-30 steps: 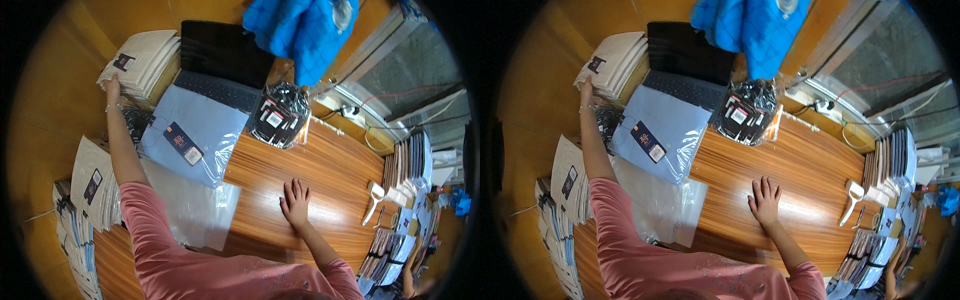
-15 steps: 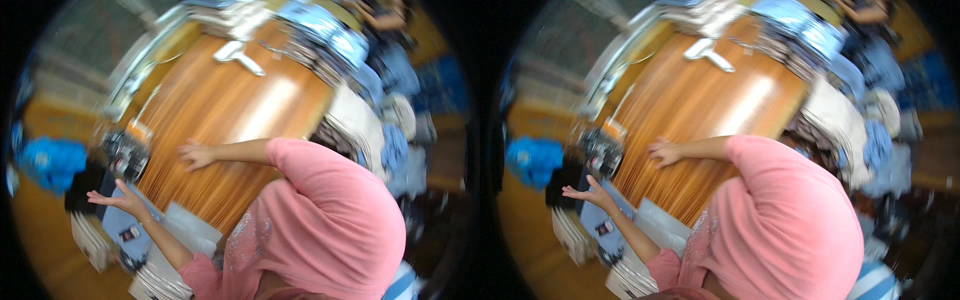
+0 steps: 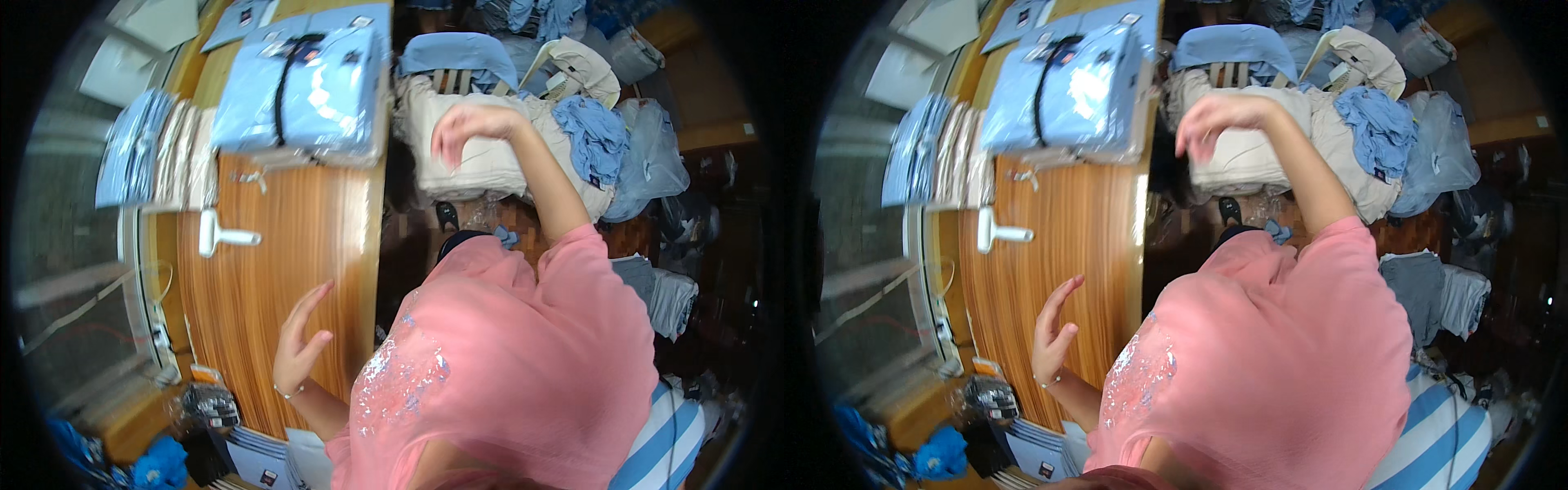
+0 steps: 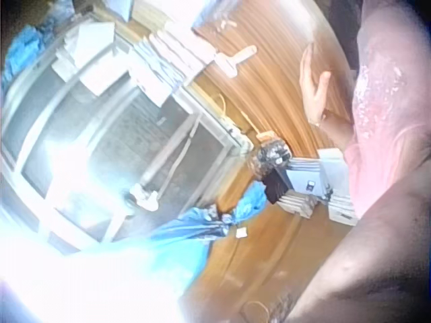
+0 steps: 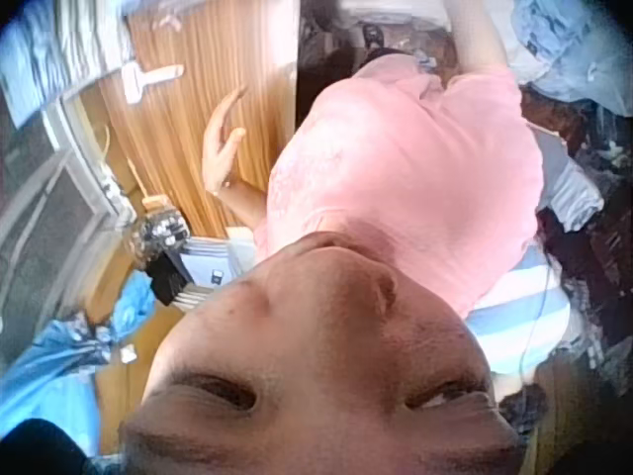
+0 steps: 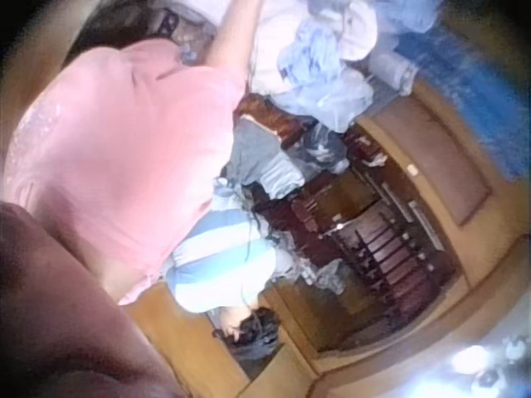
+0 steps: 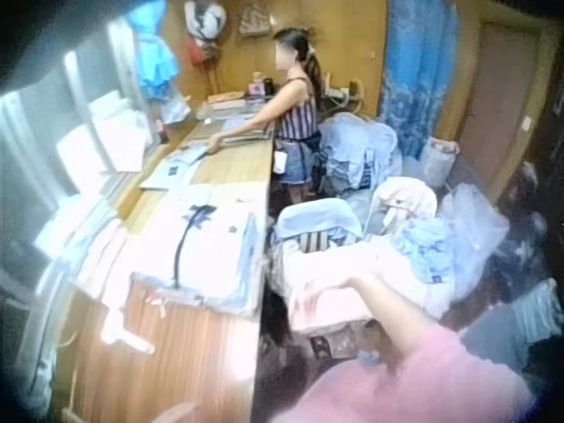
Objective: The person picks up a light-colored shirt from a pile, spreads it out on a table, places a cardboard insert inside, and folds the shirt around the insert. The person then attaches a tag, slides the folded shirt into a clear plastic bag, seals the bag, and stacks the packaged item onto a pile of other folded shirts.
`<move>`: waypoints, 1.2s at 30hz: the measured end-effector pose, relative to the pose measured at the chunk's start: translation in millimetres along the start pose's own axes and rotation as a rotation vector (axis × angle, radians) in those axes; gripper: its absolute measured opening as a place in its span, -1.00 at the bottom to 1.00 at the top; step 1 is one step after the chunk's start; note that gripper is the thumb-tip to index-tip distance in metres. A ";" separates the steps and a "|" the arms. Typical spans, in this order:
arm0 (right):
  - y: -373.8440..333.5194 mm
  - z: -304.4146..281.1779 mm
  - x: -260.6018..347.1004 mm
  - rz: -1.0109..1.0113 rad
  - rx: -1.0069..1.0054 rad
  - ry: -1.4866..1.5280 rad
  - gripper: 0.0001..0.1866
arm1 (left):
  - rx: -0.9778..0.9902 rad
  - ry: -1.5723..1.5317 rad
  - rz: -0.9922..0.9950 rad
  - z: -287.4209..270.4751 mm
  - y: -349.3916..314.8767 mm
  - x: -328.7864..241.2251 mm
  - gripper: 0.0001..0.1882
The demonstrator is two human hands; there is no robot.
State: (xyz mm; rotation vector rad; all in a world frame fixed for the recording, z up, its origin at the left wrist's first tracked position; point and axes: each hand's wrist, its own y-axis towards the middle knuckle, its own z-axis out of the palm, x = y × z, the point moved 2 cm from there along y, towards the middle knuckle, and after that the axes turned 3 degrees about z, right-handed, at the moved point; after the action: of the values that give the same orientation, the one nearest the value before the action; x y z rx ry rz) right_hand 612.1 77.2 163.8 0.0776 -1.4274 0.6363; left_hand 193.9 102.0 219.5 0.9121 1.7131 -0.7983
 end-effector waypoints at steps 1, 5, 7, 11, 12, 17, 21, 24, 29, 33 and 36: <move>-16.8 -70.8 -36.3 0.025 -0.358 -0.069 -0.70 | 0.030 -0.007 0.016 10.4 38.5 -3.8 -0.45; -96.7 -262.0 -249.5 0.244 -1.613 -0.480 -0.87 | 0.211 -0.085 0.063 74.7 221.2 -1.2 -0.52; -98.1 -295.1 -319.8 0.307 -1.593 -0.443 -0.90 | 0.363 -0.180 -0.058 128.1 312.3 25.4 -0.55; -66.5 -285.8 -366.5 0.360 -1.613 -0.343 -0.92 | 0.483 0.134 0.028 241.9 464.3 125.6 -0.66; -59.5 -282.4 -370.8 0.417 -1.634 -0.338 -0.89 | 0.482 0.179 0.040 267.0 495.4 153.7 -0.68; -38.9 -286.0 -335.7 0.618 -1.609 -0.415 -0.81 | 0.251 0.365 0.146 338.8 590.8 253.3 -0.73; -50.1 -299.2 -351.2 0.466 -1.591 -0.476 -0.85 | 0.171 0.263 0.095 370.1 624.7 269.9 -0.88; -51.2 -296.5 -346.5 0.188 -1.615 -0.251 -0.92 | 0.279 0.033 -0.101 366.7 632.5 280.8 -0.88; -57.3 -285.9 -349.2 0.021 -1.563 0.200 -0.92 | 0.339 -0.016 0.215 365.3 633.4 229.5 -0.86; -64.9 -267.8 -334.8 -0.189 -1.568 0.353 -0.92 | 0.425 0.112 0.327 354.1 623.4 197.6 -0.84; -74.1 -242.5 -312.6 -0.232 -1.600 0.404 -0.93 | 0.441 0.206 0.389 343.6 609.5 166.7 -0.89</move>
State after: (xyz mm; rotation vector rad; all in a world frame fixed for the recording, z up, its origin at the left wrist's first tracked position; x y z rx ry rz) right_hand 859.2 3.8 -145.3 -1.0592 -1.1494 -0.7534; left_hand 839.6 150.5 -93.5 1.6199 1.4802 -0.8513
